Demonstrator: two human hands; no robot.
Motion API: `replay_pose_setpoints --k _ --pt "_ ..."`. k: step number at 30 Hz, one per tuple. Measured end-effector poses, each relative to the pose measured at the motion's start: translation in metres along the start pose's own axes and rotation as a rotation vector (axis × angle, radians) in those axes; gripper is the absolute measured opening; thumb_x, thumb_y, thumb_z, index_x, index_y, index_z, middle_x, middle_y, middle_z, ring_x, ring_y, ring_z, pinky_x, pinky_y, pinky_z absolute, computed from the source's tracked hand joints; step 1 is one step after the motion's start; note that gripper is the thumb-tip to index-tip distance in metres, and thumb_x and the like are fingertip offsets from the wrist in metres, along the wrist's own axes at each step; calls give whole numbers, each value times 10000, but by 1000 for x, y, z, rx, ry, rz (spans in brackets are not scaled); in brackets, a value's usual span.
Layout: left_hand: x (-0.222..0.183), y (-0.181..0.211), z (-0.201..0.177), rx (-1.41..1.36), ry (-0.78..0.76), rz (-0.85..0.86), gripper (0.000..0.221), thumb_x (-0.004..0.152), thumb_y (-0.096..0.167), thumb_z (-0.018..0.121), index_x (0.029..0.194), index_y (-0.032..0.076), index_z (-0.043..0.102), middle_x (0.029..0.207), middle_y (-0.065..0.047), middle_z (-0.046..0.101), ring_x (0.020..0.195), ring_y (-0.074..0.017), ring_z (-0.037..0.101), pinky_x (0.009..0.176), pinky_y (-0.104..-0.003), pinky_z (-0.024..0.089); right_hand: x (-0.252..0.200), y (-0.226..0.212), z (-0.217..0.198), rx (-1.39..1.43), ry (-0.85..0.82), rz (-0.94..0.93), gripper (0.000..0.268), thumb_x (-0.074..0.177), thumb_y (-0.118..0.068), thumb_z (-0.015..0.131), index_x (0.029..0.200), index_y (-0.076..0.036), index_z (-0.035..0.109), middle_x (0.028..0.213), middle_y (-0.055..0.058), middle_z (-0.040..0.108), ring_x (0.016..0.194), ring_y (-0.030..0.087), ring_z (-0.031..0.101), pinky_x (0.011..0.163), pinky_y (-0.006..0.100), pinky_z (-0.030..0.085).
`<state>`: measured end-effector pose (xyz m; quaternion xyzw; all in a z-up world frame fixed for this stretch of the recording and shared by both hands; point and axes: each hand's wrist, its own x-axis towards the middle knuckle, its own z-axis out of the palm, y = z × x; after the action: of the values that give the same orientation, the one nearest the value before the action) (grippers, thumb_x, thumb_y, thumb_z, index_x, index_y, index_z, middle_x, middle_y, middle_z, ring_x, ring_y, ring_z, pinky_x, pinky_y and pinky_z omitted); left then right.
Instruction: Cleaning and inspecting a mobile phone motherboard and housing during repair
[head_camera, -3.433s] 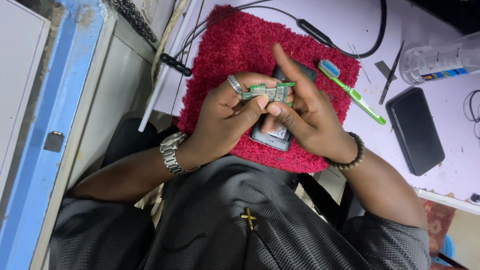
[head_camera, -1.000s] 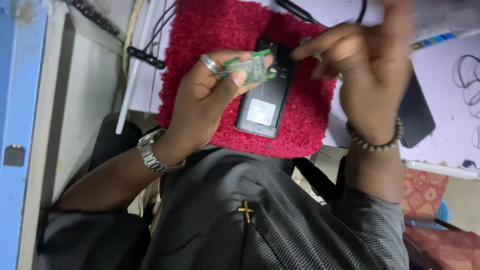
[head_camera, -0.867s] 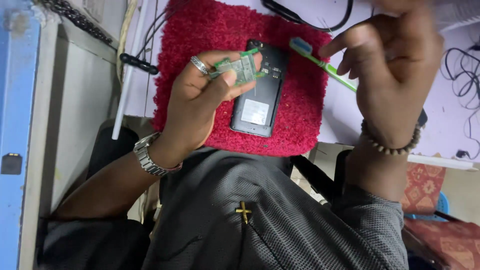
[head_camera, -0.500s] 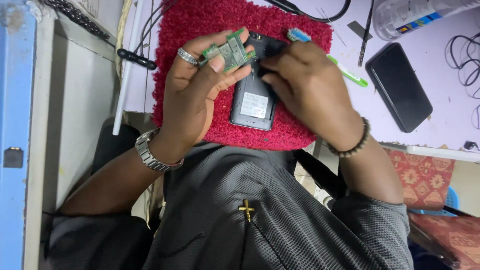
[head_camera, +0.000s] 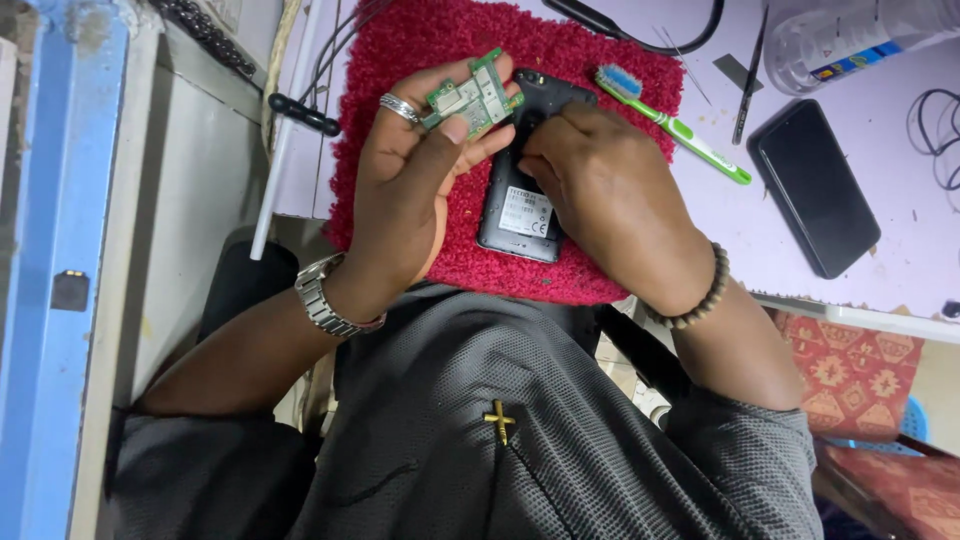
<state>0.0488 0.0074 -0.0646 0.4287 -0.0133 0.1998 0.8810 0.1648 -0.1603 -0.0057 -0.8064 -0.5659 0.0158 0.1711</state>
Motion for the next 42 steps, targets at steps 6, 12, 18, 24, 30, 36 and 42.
replay_pose_setpoints --k 6,12,18,24,30,36,42 --pt "-1 2 2 61 -53 -1 385 1181 137 606 1535 68 469 1646 -254 512 1593 -403 510 1304 -552 555 -7 -11 -10 -77 -53 63 38 1040 -43 728 1052 -10 717 955 153 696 805 362 685 659 461 562" --pt "-2 11 9 181 -29 -81 384 1127 94 614 1486 63 481 1516 -273 635 1404 -381 691 1102 -413 672 -19 -7 -17 6 26 114 103 1017 -30 721 1098 -48 661 966 109 674 862 312 672 732 435 524" --pt "-3 10 7 218 -88 -50 362 1167 173 583 1502 75 487 1520 -220 603 1470 -366 654 1063 -450 737 -13 -17 -27 247 156 173 314 1125 46 729 1372 48 534 1234 184 761 1095 273 781 964 377 600" --pt "-2 7 6 193 -16 -98 271 1133 135 575 1380 26 567 1344 -169 653 1270 -303 717 1081 -484 725 -2 -23 -20 333 389 -34 79 1125 191 697 1120 118 668 1115 279 770 1049 402 779 1032 478 603" --pt "1 12 6 250 -24 -222 318 1120 176 546 1406 39 559 1381 -169 631 1225 -422 796 1060 -417 715 0 -16 1 516 507 0 73 1096 66 692 1035 104 707 1038 279 698 966 378 750 933 426 603" --pt "1 7 5 170 -10 -239 317 1110 167 556 1378 -1 562 1276 -161 665 1222 -266 726 1082 -479 716 -4 -10 9 591 475 75 60 1048 89 784 1040 68 729 1070 274 735 981 323 746 940 378 606" --pt "0 10 5 171 -17 -243 289 1117 168 568 1370 29 590 1293 -137 669 1230 -259 720 1086 -464 720 -6 -9 10 606 472 89 73 1056 51 774 1032 60 706 1058 261 722 964 314 736 928 378 597"
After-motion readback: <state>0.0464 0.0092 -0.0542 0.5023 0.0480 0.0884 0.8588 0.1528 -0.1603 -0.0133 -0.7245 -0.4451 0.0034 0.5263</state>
